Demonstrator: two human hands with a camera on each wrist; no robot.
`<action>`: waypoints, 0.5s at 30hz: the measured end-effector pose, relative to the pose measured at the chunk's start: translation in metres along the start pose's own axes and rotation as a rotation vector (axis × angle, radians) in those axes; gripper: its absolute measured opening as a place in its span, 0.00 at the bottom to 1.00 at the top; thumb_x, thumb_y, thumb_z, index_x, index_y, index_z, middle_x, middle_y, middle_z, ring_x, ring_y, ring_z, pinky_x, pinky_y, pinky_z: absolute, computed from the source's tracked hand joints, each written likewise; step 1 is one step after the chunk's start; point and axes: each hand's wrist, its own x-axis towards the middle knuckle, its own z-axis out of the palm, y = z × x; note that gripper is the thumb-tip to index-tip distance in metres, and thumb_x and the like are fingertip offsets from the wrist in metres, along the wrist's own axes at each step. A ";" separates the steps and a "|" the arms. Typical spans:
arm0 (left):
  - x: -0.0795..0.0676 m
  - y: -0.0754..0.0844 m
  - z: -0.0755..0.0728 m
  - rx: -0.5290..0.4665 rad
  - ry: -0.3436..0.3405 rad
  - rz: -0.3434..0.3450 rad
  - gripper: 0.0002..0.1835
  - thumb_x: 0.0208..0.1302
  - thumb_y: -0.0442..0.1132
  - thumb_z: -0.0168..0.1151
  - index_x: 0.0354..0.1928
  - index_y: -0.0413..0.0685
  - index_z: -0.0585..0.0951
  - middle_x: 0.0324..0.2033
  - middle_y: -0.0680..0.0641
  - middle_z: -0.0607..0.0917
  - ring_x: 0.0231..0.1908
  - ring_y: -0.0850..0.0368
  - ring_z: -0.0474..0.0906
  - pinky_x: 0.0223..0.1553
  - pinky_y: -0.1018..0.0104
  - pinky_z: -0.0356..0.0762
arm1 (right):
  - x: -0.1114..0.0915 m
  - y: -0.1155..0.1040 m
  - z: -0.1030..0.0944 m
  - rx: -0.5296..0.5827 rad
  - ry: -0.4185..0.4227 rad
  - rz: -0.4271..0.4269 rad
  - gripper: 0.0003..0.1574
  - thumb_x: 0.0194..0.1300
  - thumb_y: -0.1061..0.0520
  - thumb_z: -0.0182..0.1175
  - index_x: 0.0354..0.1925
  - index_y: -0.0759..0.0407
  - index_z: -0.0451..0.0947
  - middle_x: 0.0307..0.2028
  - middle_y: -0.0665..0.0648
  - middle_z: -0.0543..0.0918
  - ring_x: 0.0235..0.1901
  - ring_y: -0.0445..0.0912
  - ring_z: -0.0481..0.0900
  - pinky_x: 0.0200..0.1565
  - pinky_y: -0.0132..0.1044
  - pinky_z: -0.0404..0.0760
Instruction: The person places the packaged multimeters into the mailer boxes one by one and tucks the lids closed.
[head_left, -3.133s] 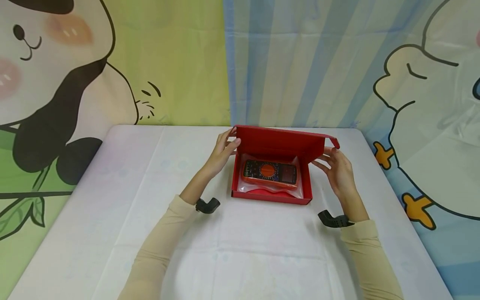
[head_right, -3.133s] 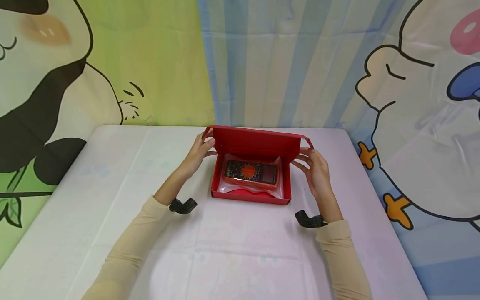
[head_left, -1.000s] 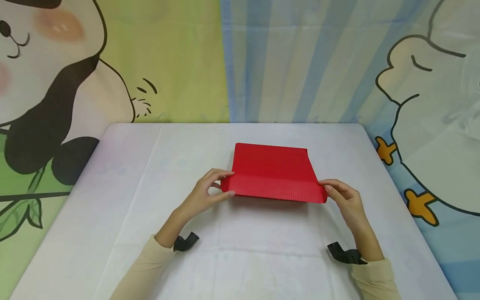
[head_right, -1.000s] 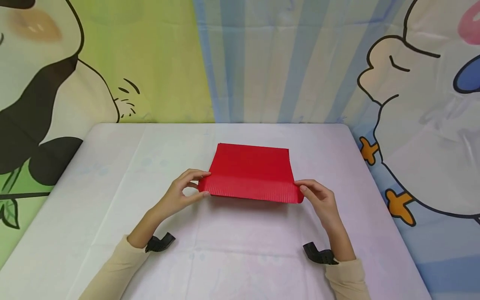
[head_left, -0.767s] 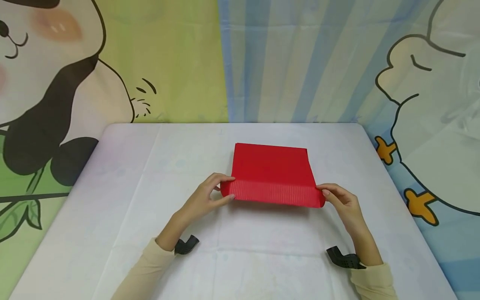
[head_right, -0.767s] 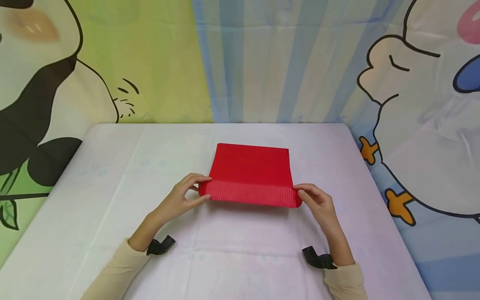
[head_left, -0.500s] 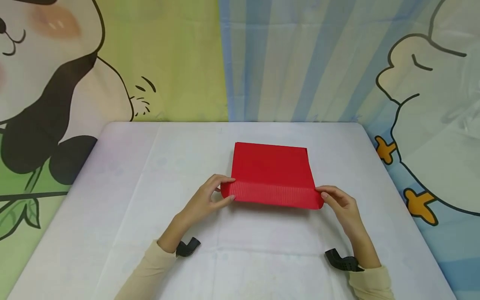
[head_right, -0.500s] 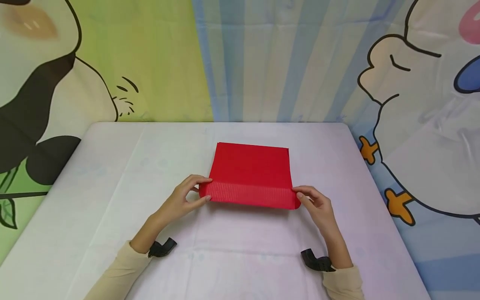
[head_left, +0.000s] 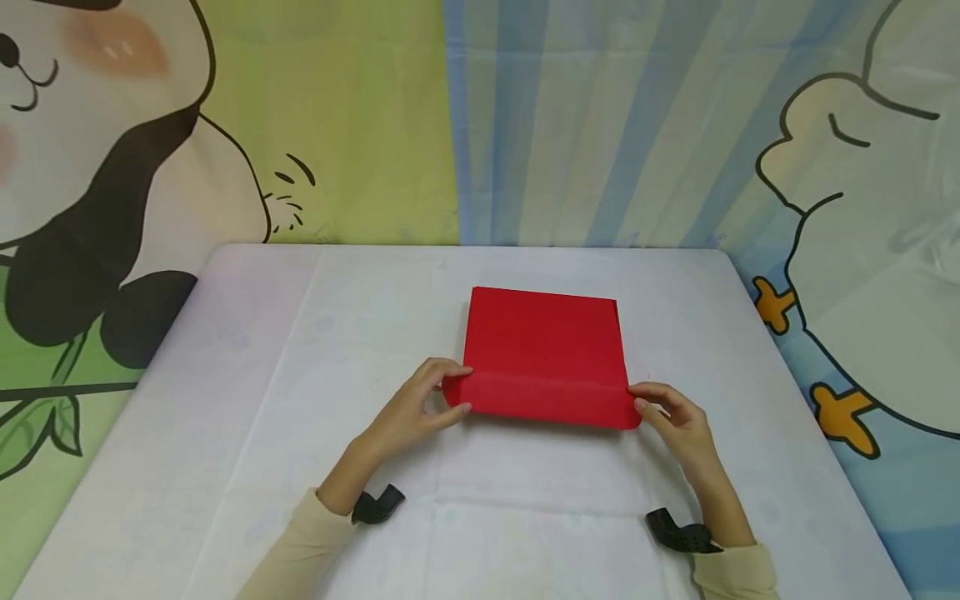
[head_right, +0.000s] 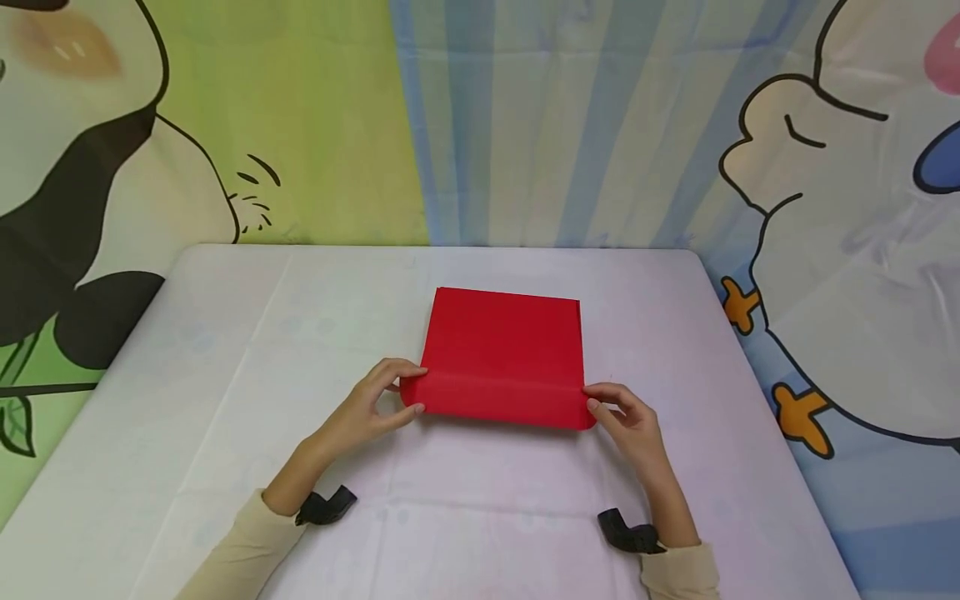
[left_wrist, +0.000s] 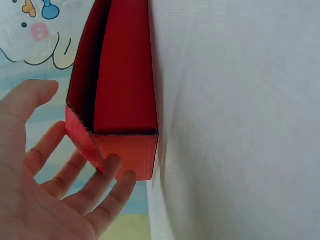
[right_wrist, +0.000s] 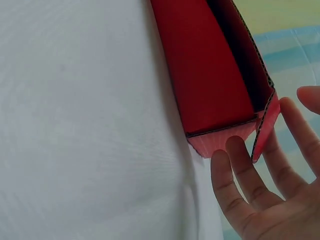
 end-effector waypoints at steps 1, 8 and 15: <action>-0.001 0.000 0.001 -0.006 -0.001 -0.013 0.26 0.61 0.42 0.69 0.61 0.56 0.74 0.59 0.53 0.72 0.59 0.57 0.70 0.57 0.57 0.74 | -0.001 0.001 0.001 -0.007 -0.003 -0.021 0.15 0.67 0.69 0.57 0.51 0.72 0.77 0.48 0.50 0.81 0.49 0.37 0.77 0.49 0.24 0.77; -0.002 -0.003 0.006 -0.016 0.020 -0.080 0.25 0.61 0.42 0.69 0.61 0.59 0.75 0.63 0.48 0.67 0.65 0.53 0.63 0.64 0.45 0.66 | -0.003 0.006 0.003 -0.037 -0.002 -0.075 0.15 0.66 0.70 0.58 0.51 0.75 0.76 0.50 0.51 0.78 0.49 0.38 0.77 0.48 0.24 0.77; -0.005 -0.011 0.011 -0.051 0.024 -0.094 0.24 0.61 0.41 0.69 0.60 0.60 0.76 0.62 0.50 0.68 0.65 0.53 0.64 0.64 0.46 0.66 | -0.004 0.013 0.005 -0.059 0.015 -0.112 0.16 0.64 0.73 0.58 0.51 0.76 0.75 0.50 0.55 0.77 0.51 0.37 0.75 0.48 0.23 0.77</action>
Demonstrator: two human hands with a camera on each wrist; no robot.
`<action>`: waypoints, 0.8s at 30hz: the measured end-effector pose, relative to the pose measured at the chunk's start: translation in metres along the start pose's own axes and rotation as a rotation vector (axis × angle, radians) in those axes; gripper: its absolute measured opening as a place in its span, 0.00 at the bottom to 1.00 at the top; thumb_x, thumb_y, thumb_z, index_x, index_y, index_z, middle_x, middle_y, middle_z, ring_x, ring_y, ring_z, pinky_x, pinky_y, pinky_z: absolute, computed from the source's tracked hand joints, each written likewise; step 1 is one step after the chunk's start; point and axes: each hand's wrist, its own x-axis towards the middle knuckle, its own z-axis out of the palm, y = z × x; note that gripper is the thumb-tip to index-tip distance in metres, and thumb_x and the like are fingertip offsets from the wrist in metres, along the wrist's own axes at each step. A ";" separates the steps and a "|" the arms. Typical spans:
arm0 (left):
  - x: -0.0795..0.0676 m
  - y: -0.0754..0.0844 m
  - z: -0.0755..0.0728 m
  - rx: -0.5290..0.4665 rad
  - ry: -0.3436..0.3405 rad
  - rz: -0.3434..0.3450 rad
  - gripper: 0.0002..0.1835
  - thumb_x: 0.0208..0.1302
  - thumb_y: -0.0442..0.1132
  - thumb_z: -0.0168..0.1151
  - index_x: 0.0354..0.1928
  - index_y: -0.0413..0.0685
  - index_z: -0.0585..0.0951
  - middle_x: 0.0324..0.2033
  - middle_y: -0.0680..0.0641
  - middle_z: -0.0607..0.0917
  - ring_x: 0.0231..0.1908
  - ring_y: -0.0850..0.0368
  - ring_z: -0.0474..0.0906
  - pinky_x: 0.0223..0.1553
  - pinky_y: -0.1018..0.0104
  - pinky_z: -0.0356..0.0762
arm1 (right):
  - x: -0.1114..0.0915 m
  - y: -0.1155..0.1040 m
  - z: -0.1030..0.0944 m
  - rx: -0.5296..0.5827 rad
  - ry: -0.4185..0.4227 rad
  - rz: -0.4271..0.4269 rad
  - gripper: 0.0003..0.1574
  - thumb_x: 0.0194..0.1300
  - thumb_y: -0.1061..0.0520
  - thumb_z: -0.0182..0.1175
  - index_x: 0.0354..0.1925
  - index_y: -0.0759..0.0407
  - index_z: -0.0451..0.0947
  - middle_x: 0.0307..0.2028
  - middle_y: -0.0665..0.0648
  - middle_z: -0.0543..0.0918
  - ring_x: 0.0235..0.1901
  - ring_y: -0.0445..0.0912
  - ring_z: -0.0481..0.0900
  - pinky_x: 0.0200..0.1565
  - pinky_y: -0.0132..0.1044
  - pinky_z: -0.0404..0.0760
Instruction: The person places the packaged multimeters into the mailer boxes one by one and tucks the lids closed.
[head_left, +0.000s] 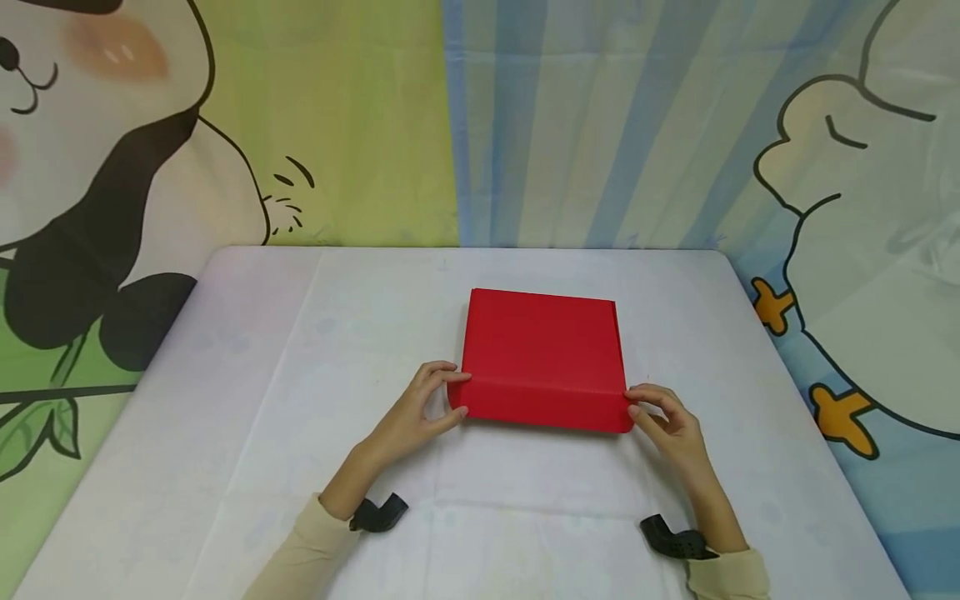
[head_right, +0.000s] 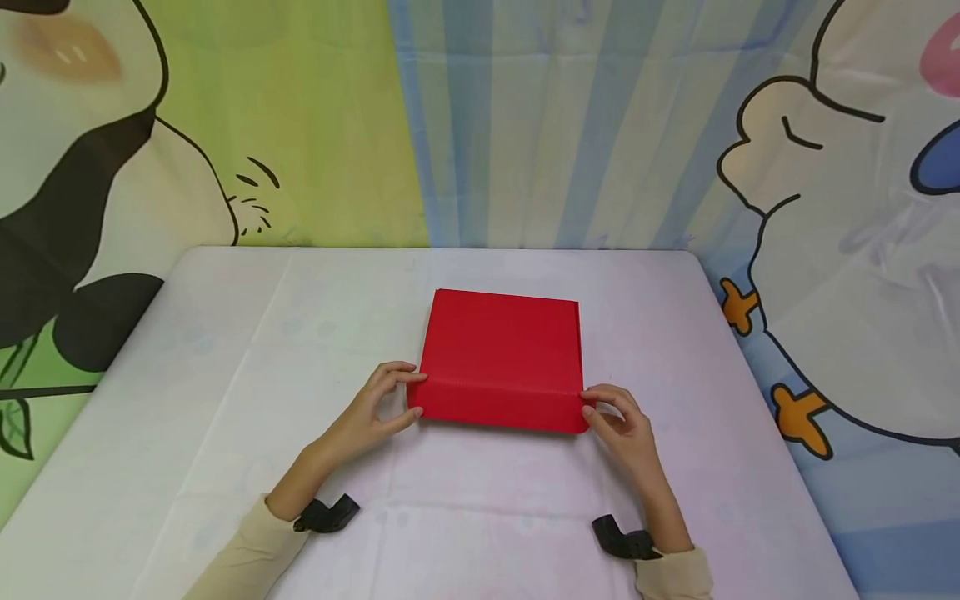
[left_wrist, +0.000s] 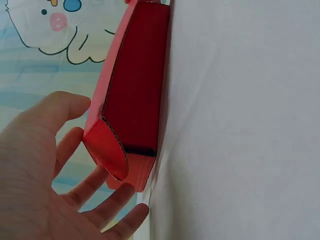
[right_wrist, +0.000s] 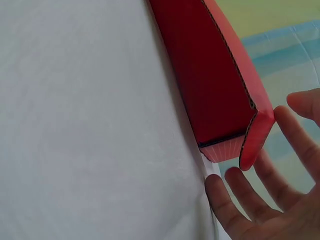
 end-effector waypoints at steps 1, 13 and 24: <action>0.000 -0.001 0.001 -0.008 0.003 0.000 0.24 0.62 0.41 0.68 0.60 0.60 0.76 0.62 0.51 0.69 0.65 0.53 0.64 0.64 0.46 0.67 | 0.000 0.000 0.001 0.001 0.011 -0.006 0.16 0.63 0.74 0.58 0.50 0.76 0.75 0.50 0.56 0.76 0.52 0.38 0.74 0.48 0.23 0.77; -0.003 -0.009 0.009 -0.093 0.070 0.019 0.26 0.57 0.37 0.72 0.59 0.57 0.77 0.57 0.51 0.68 0.61 0.55 0.63 0.58 0.46 0.67 | -0.001 0.004 0.006 -0.013 0.026 -0.036 0.22 0.53 0.80 0.62 0.49 0.78 0.75 0.49 0.54 0.75 0.49 0.40 0.73 0.48 0.24 0.78; -0.001 -0.017 0.010 -0.056 0.063 0.121 0.33 0.49 0.37 0.78 0.60 0.51 0.76 0.54 0.50 0.72 0.56 0.56 0.68 0.53 0.57 0.74 | -0.002 0.016 0.004 -0.092 -0.150 -0.155 0.46 0.38 0.79 0.74 0.56 0.73 0.65 0.55 0.65 0.67 0.54 0.38 0.68 0.51 0.22 0.75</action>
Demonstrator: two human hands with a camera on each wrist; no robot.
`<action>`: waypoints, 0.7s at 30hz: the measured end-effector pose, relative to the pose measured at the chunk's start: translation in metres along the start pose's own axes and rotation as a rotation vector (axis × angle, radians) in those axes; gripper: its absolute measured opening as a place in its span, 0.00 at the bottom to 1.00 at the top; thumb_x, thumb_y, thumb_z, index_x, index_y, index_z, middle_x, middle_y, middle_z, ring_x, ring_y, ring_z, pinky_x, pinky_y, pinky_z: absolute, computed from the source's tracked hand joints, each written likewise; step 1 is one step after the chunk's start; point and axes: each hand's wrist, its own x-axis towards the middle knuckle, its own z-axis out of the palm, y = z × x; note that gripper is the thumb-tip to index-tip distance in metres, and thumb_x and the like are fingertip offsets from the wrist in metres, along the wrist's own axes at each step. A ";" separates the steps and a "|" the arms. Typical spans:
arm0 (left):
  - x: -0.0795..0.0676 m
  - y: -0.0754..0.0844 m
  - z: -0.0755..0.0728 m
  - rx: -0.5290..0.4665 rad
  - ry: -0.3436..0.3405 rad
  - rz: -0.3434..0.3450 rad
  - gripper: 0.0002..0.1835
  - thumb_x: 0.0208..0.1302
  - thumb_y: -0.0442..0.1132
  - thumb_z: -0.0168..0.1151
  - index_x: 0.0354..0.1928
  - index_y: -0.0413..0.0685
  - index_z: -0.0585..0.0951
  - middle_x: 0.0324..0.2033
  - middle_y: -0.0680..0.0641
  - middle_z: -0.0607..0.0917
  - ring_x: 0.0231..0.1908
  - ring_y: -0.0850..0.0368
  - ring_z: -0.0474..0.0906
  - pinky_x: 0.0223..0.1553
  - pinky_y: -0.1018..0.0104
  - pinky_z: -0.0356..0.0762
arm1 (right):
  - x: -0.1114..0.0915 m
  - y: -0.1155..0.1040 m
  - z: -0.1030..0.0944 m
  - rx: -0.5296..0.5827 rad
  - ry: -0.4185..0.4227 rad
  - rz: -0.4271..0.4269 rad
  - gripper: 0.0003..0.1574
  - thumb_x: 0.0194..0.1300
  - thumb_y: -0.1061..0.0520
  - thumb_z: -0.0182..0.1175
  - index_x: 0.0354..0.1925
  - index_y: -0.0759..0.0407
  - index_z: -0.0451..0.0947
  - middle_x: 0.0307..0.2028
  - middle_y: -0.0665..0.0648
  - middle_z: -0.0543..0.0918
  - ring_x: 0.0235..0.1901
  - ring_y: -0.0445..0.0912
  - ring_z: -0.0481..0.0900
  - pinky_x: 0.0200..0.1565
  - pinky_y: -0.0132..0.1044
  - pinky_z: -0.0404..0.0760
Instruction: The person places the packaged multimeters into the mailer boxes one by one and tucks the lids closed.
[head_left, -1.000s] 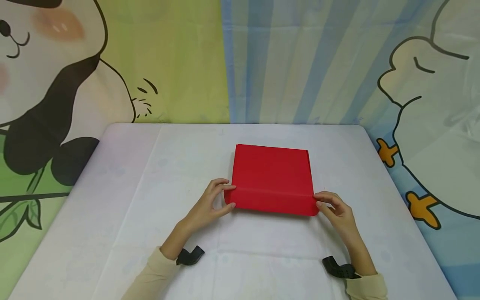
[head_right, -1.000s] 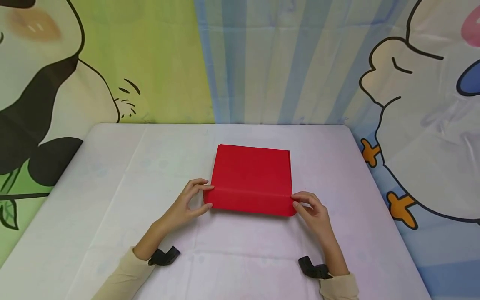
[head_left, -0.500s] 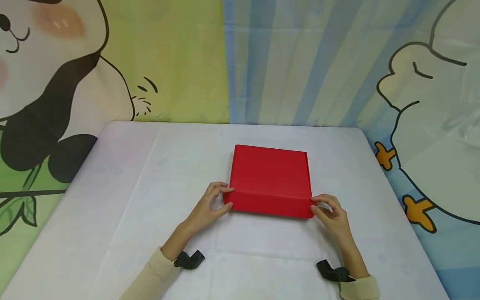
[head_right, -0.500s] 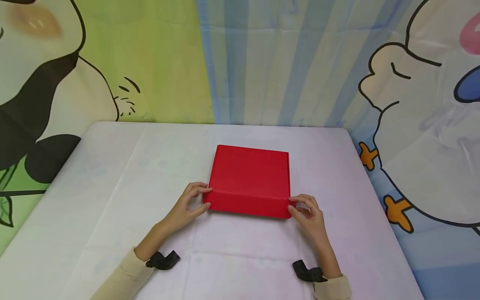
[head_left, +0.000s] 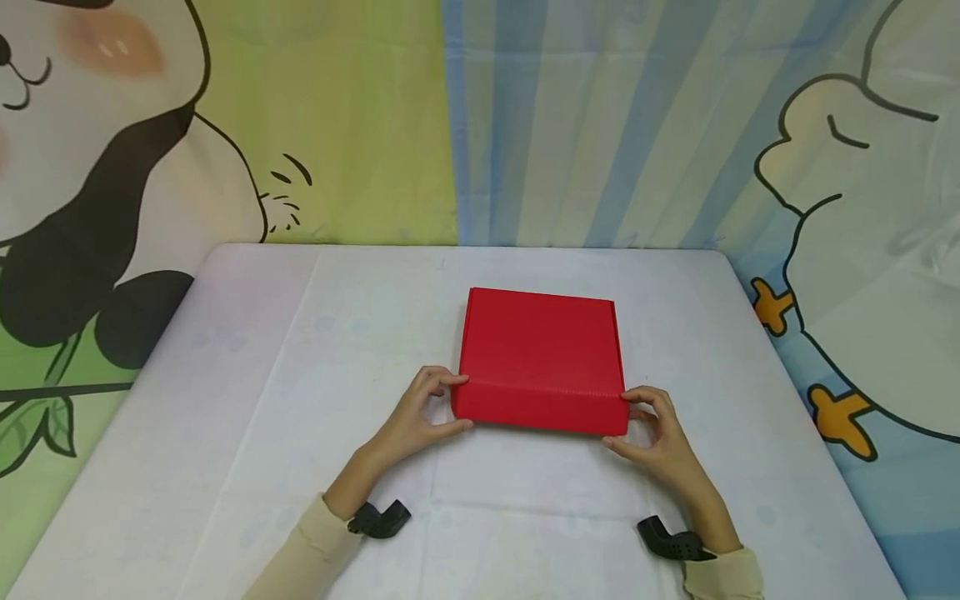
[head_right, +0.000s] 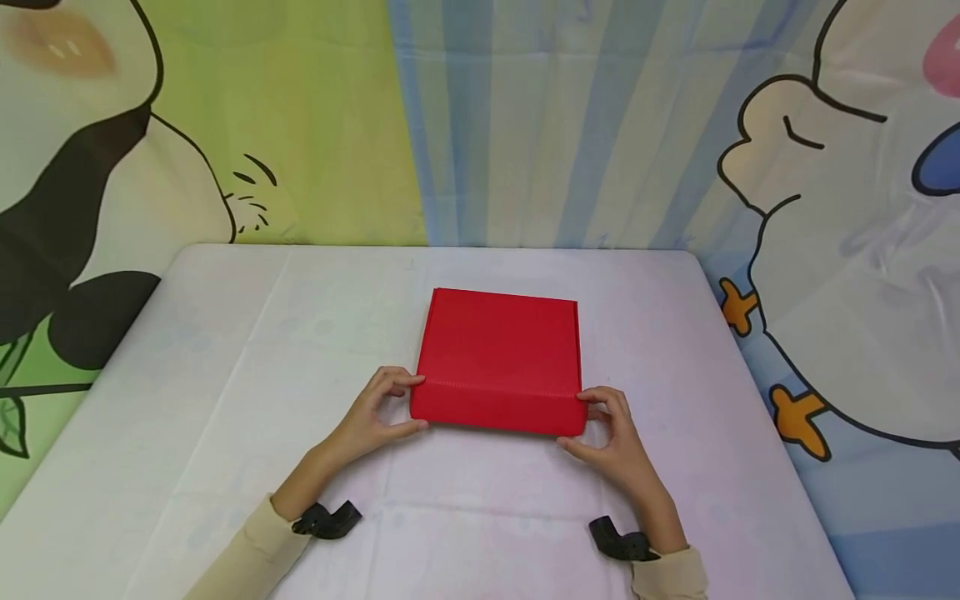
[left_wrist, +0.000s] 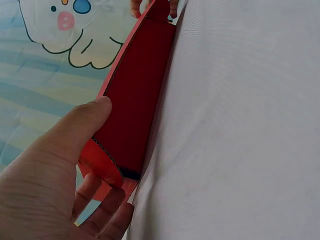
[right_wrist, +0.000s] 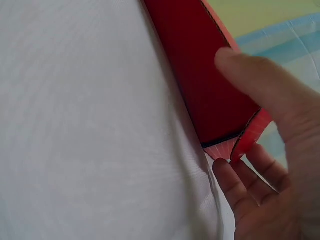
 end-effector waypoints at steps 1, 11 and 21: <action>0.000 0.000 0.000 -0.002 0.002 0.010 0.33 0.49 0.37 0.78 0.60 0.51 0.76 0.54 0.50 0.72 0.55 0.56 0.69 0.53 0.58 0.75 | 0.000 0.001 0.000 0.002 -0.006 0.002 0.46 0.38 0.79 0.74 0.57 0.73 0.65 0.55 0.65 0.67 0.54 0.38 0.69 0.51 0.22 0.75; 0.005 0.036 -0.006 -0.045 0.037 0.037 0.30 0.45 0.26 0.77 0.54 0.33 0.78 0.47 0.39 0.77 0.45 0.43 0.78 0.46 0.46 0.80 | -0.001 0.000 -0.001 0.064 -0.017 0.046 0.46 0.41 0.80 0.71 0.58 0.73 0.64 0.54 0.54 0.72 0.52 0.40 0.72 0.54 0.24 0.75; 0.006 0.031 -0.008 -0.161 -0.019 -0.001 0.31 0.50 0.25 0.73 0.57 0.32 0.74 0.38 0.39 0.79 0.39 0.47 0.78 0.48 0.52 0.80 | 0.000 -0.001 -0.005 0.223 -0.039 0.042 0.43 0.43 0.83 0.68 0.58 0.79 0.62 0.54 0.53 0.73 0.51 0.41 0.75 0.51 0.27 0.78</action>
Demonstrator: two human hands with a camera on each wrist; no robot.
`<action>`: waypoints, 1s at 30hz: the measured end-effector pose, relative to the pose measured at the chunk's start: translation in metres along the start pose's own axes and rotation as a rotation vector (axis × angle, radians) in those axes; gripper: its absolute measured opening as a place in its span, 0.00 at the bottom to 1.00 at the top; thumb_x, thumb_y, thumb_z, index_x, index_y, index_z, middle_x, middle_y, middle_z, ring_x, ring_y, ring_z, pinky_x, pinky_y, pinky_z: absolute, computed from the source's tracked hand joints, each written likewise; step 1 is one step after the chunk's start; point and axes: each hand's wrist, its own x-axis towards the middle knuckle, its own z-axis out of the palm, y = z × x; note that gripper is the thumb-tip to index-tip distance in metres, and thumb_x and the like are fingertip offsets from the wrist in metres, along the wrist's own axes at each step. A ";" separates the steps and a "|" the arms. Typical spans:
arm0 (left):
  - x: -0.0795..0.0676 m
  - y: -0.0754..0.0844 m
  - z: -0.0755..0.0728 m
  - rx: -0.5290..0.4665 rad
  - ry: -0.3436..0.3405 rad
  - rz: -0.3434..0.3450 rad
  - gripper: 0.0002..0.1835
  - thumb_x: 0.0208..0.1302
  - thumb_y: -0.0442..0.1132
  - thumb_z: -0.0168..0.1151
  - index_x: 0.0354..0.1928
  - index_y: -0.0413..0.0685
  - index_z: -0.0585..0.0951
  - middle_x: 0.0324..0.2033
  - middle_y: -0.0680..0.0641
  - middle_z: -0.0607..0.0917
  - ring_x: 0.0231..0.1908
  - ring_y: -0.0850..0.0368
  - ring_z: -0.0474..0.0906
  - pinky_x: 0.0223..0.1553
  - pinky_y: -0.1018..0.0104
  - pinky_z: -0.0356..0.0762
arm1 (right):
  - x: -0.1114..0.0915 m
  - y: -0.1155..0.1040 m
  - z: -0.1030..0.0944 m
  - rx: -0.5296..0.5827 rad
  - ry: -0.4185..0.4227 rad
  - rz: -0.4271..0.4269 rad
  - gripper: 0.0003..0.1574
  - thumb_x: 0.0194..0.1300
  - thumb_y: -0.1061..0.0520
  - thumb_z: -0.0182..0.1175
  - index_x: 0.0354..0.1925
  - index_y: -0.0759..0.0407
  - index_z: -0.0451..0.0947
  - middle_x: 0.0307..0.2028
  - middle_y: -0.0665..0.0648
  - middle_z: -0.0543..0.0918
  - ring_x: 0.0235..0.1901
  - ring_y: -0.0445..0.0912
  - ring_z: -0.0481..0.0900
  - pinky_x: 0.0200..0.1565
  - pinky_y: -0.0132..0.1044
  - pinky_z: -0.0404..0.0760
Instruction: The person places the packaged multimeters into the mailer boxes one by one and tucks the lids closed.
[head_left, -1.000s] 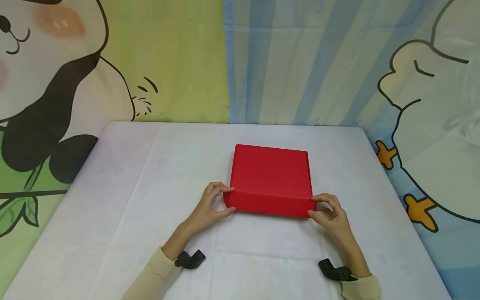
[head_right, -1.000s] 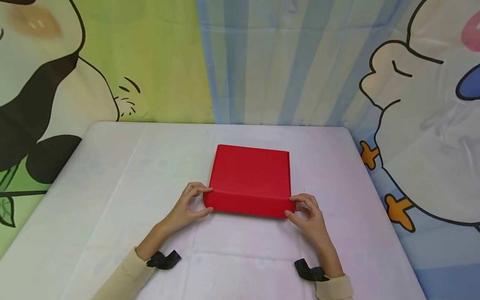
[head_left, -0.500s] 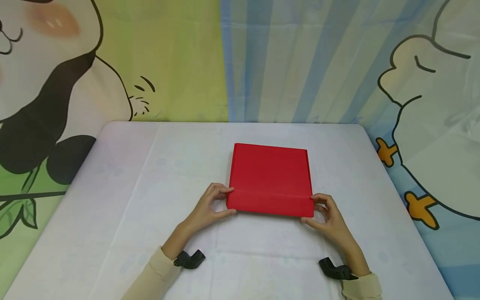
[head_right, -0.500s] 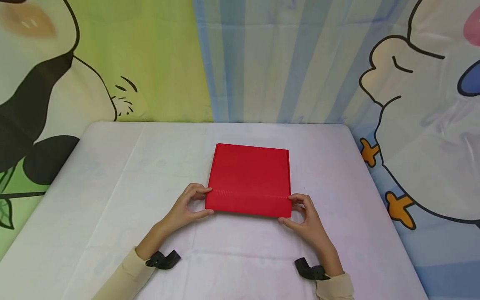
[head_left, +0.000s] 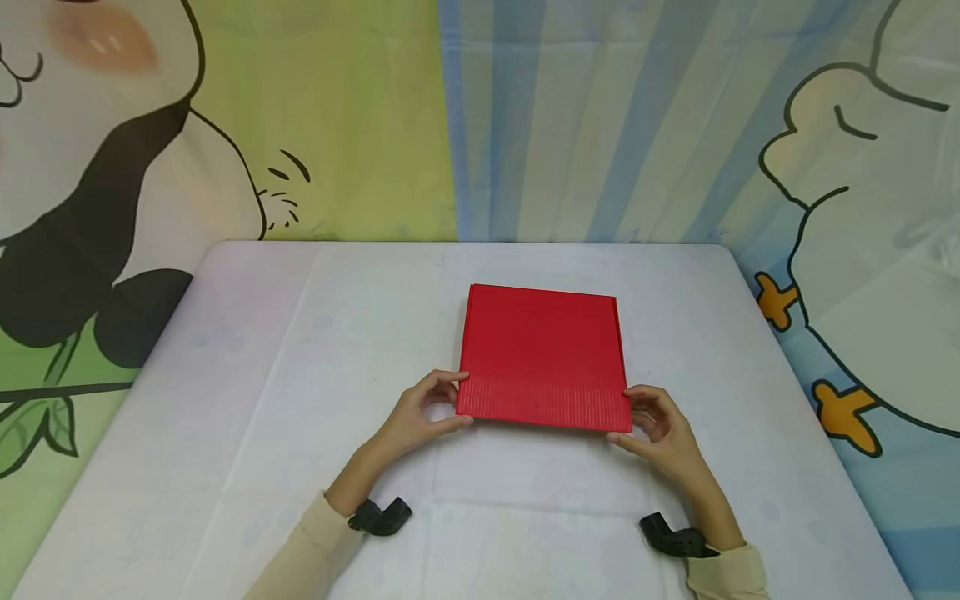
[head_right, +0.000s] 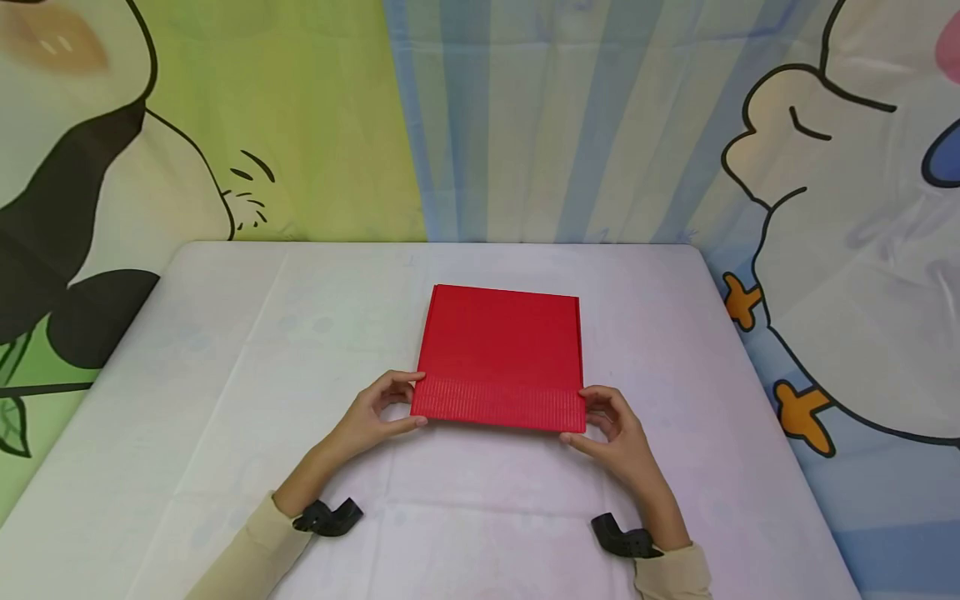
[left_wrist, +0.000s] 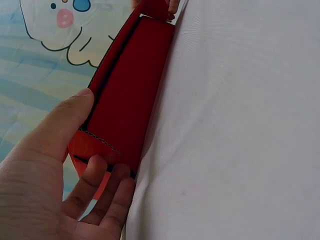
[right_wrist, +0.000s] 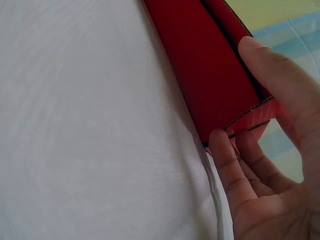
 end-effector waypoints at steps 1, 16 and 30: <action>0.000 0.000 0.000 -0.018 -0.008 -0.008 0.30 0.51 0.24 0.72 0.58 0.32 0.74 0.37 0.39 0.79 0.39 0.49 0.78 0.48 0.53 0.80 | 0.000 0.000 -0.001 0.002 0.001 0.006 0.42 0.44 0.83 0.67 0.58 0.79 0.63 0.54 0.52 0.74 0.51 0.41 0.75 0.51 0.27 0.78; 0.001 -0.002 0.000 -0.063 -0.016 -0.058 0.27 0.55 0.24 0.69 0.58 0.31 0.74 0.42 0.38 0.78 0.43 0.56 0.77 0.48 0.50 0.79 | -0.003 -0.004 -0.008 0.066 0.062 0.153 0.42 0.51 0.80 0.64 0.64 0.74 0.63 0.46 0.54 0.80 0.42 0.40 0.82 0.46 0.27 0.80; 0.002 -0.042 0.003 0.011 -0.006 -0.059 0.33 0.56 0.33 0.72 0.64 0.50 0.72 0.45 0.48 0.76 0.44 0.55 0.76 0.46 0.66 0.81 | 0.002 0.003 -0.003 -0.060 0.035 0.131 0.44 0.54 0.77 0.65 0.68 0.67 0.62 0.58 0.58 0.69 0.55 0.41 0.71 0.52 0.25 0.77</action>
